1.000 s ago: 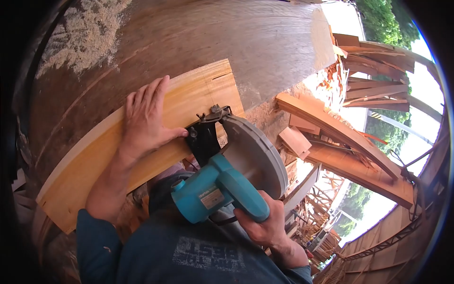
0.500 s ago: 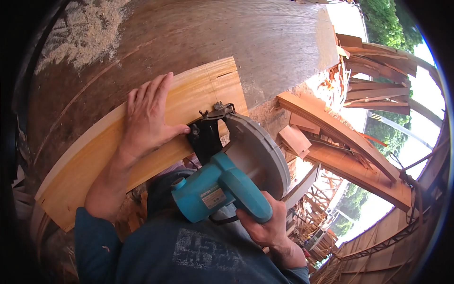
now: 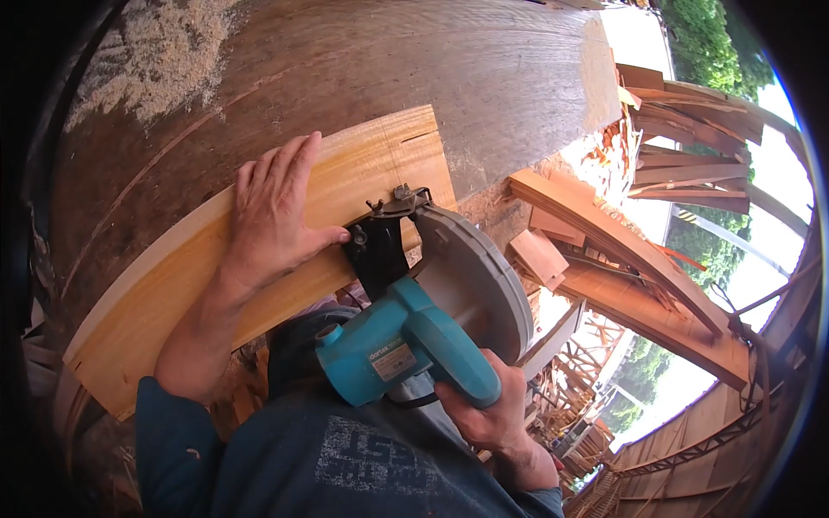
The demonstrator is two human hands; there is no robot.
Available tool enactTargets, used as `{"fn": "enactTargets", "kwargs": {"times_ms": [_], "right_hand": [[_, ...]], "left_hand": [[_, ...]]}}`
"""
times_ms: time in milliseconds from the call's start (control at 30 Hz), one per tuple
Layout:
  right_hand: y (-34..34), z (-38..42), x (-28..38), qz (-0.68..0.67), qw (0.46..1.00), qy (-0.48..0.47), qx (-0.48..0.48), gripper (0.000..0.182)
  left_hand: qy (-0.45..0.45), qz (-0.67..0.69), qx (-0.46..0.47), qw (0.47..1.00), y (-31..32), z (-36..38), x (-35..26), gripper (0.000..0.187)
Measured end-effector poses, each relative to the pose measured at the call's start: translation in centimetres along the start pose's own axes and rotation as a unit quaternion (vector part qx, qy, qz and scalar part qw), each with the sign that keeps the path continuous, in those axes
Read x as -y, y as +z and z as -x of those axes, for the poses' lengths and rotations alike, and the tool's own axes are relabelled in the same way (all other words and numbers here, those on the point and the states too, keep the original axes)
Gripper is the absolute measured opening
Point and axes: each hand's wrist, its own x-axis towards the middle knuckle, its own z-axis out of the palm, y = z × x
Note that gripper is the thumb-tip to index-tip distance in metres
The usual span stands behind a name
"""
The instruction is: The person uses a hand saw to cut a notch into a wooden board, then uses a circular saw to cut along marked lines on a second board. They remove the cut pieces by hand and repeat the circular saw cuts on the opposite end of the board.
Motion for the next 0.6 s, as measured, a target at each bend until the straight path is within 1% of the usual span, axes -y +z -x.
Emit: {"fn": "enactTargets", "kwargs": {"times_ms": [300, 600], "right_hand": [[0.05, -0.16, 0.18, 0.006, 1.0, -0.001, 0.0, 0.029], [0.22, -0.39, 0.2, -0.004, 1.0, -0.002, -0.008, 0.029]], "left_hand": [[0.0, 0.007, 0.005, 1.0, -0.16, -0.09, 0.09, 0.114], [0.003, 0.01, -0.003, 1.0, -0.13, -0.07, 0.17, 0.105]]}}
